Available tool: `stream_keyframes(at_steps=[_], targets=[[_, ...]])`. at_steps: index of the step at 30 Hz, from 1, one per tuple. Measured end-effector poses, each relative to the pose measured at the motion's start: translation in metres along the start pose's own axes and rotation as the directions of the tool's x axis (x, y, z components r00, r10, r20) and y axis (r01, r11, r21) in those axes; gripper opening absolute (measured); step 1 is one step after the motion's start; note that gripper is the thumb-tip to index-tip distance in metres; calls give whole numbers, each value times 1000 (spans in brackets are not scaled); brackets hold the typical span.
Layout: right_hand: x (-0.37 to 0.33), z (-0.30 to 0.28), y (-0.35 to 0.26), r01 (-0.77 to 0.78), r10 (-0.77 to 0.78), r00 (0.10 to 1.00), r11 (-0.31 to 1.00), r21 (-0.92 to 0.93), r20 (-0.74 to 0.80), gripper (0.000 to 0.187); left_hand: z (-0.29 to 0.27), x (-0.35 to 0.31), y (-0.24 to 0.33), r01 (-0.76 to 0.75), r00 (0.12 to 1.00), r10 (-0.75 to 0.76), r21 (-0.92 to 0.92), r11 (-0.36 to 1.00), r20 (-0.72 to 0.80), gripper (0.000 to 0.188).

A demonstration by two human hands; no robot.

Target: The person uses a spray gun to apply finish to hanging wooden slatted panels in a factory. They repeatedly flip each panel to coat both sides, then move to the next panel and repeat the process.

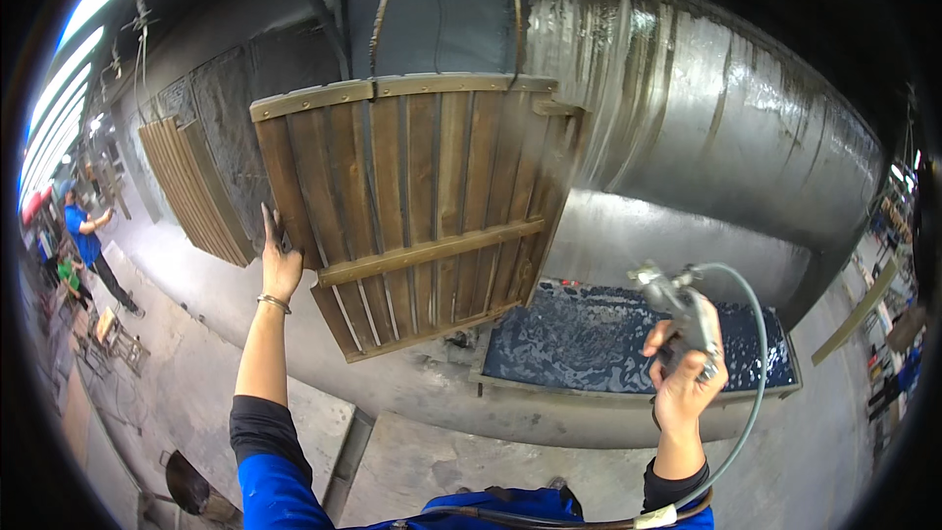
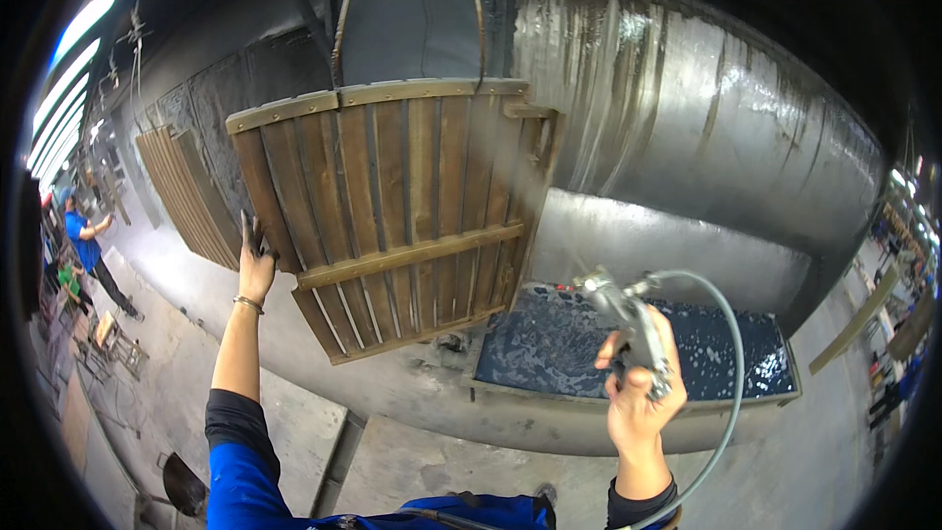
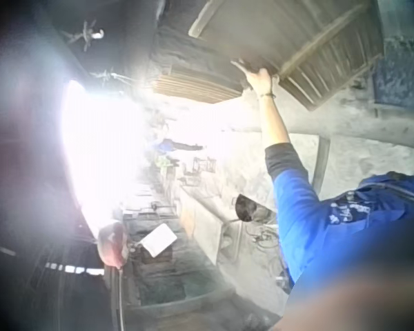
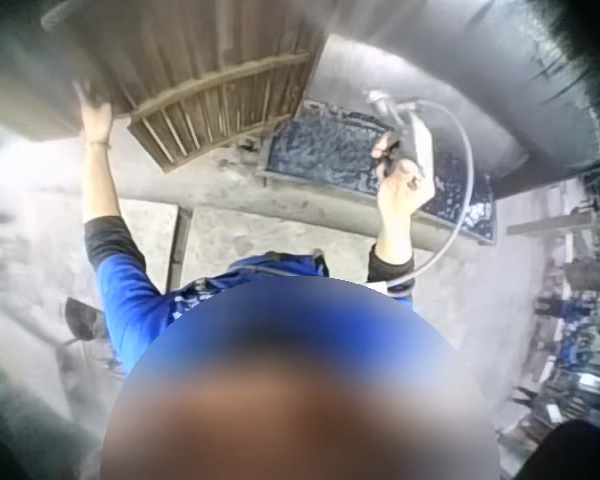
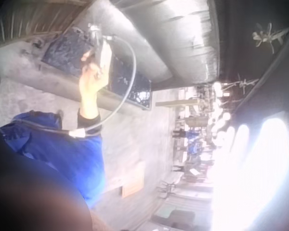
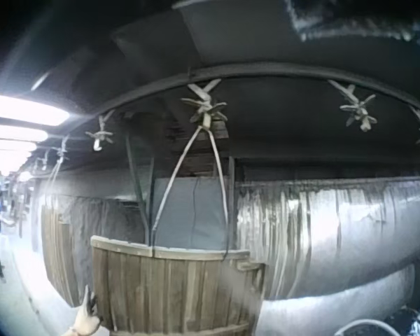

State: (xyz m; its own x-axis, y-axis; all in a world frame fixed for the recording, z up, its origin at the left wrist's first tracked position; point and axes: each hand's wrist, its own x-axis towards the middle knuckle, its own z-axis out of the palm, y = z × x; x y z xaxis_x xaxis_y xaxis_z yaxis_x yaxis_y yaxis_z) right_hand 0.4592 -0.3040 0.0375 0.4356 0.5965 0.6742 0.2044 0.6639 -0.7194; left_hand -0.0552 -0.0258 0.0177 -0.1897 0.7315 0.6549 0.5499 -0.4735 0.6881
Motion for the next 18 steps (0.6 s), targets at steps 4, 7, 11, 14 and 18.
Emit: stream_keyframes(at_steps=[4, 7, 11, 14, 18], targets=[[-7, -4, 22, -176, 174, 974, 984, 1, 145, 71, 1, 2, -11, 3, 1000, -2, -26, 1000, 23, 110], [-1, -14, 25, -231, 238, 963, 970, -69, 124, 66, 1, 1, -17, 49, 999, -50, -74, 996, -16, 103], [24, -19, 27, 44, -46, 998, 998, -50, -40, 72, -3, 1, -11, 13, 998, -30, -258, 966, -63, 76], [32, -11, 48, 91, -99, 991, 992, -93, -91, 64, -5, -4, 2, 6, 995, -32, -264, 965, -93, 58], [19, 9, 105, -287, 287, 958, 948, -138, -22, 48, -11, -19, 24, 4, 995, -25, -207, 978, -99, 47]])
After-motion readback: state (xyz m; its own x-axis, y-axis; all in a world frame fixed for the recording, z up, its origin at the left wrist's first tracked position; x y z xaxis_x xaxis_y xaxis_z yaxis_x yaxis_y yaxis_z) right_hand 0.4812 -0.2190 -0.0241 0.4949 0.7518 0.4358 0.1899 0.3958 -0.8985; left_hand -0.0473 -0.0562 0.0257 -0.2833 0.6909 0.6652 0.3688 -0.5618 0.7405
